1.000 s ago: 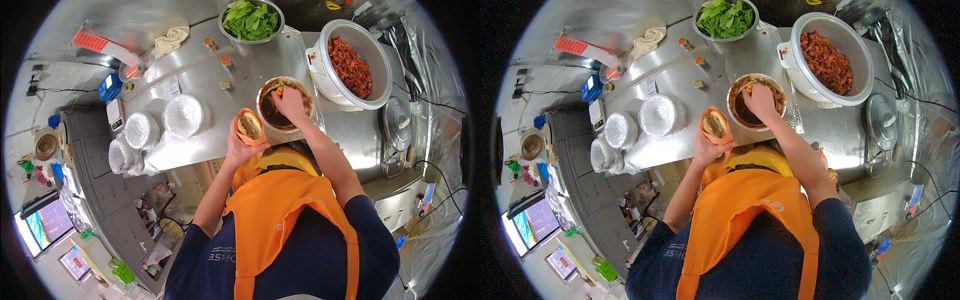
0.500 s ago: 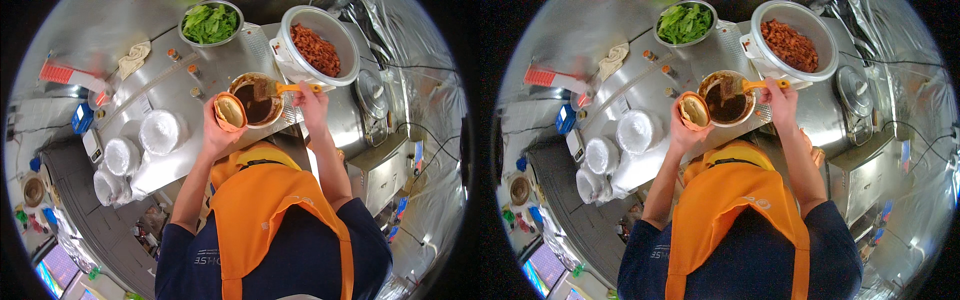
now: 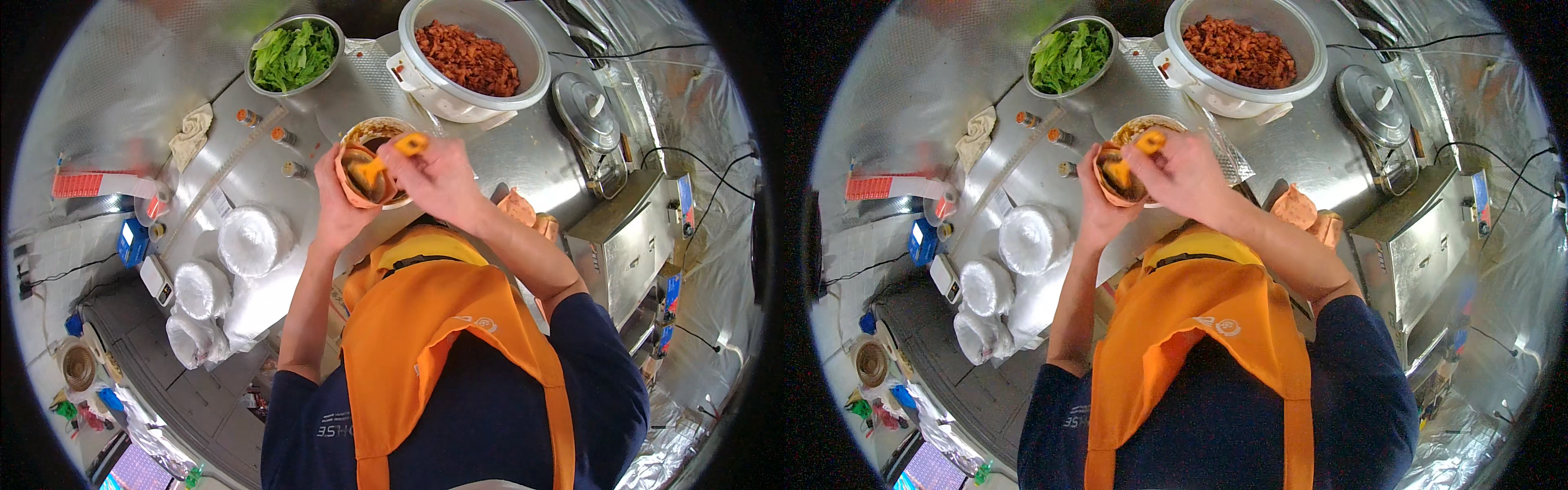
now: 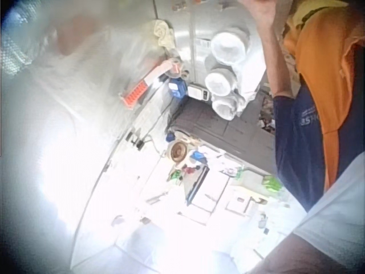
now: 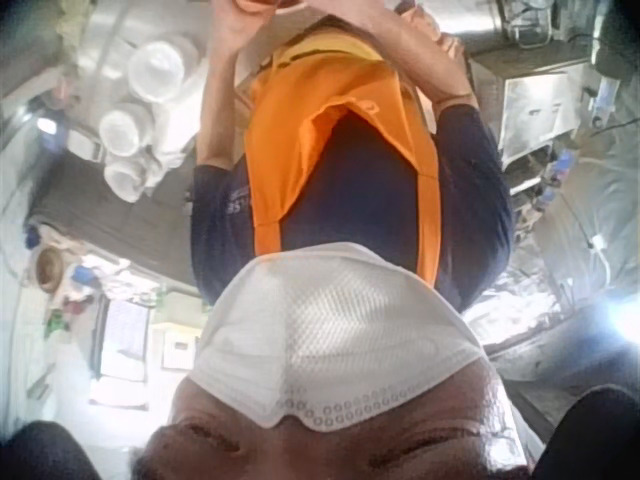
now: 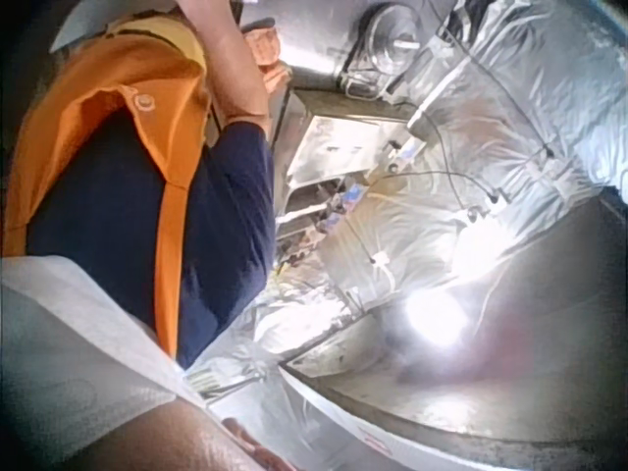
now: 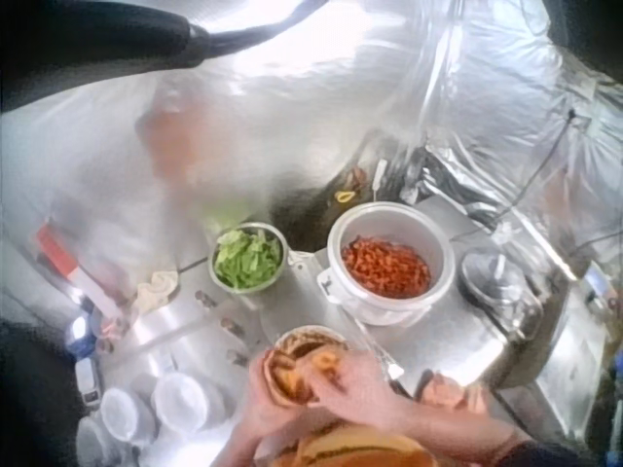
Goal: The person assembles tacos by spreading sauce on tortillas, adding lettuce and seasoned meat, and placing them into a plastic bag. They then add a receipt to the bag and move to a deep fryer to handle tortillas.
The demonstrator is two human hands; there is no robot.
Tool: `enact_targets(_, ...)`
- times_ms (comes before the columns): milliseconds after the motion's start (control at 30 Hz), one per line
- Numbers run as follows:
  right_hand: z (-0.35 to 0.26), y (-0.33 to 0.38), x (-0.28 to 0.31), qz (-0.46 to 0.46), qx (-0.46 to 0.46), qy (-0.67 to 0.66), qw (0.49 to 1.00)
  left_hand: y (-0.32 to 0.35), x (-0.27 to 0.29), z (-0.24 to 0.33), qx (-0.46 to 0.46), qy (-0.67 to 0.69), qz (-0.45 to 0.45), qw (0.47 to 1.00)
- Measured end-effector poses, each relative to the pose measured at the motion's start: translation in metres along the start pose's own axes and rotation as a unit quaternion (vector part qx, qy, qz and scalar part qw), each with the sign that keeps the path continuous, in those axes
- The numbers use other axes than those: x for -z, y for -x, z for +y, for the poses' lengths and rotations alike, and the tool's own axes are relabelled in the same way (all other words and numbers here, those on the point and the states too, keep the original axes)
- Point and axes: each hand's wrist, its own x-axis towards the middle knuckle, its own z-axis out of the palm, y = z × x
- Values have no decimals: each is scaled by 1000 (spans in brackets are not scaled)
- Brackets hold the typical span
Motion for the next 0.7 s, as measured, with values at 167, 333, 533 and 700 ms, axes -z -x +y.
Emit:
enact_targets(167, -24, -5, 0, 41, 51, 21, 998, 6, 5, -9, -11, -40, 33, 999)
enact_targets(333, -13, -18, -11, 47, 127, 72, 988, 6, 5, -11, -2, -10, 31, 999)
enact_targets(533, -20, -27, -5, 59, 108, 97, 988, 10, 7, -16, 49, 43, 34, 997)
enact_targets(700, 21, -41, -8, 10, 55, 289, 956, 38, 28, -21, 152, 202, 36, 967)
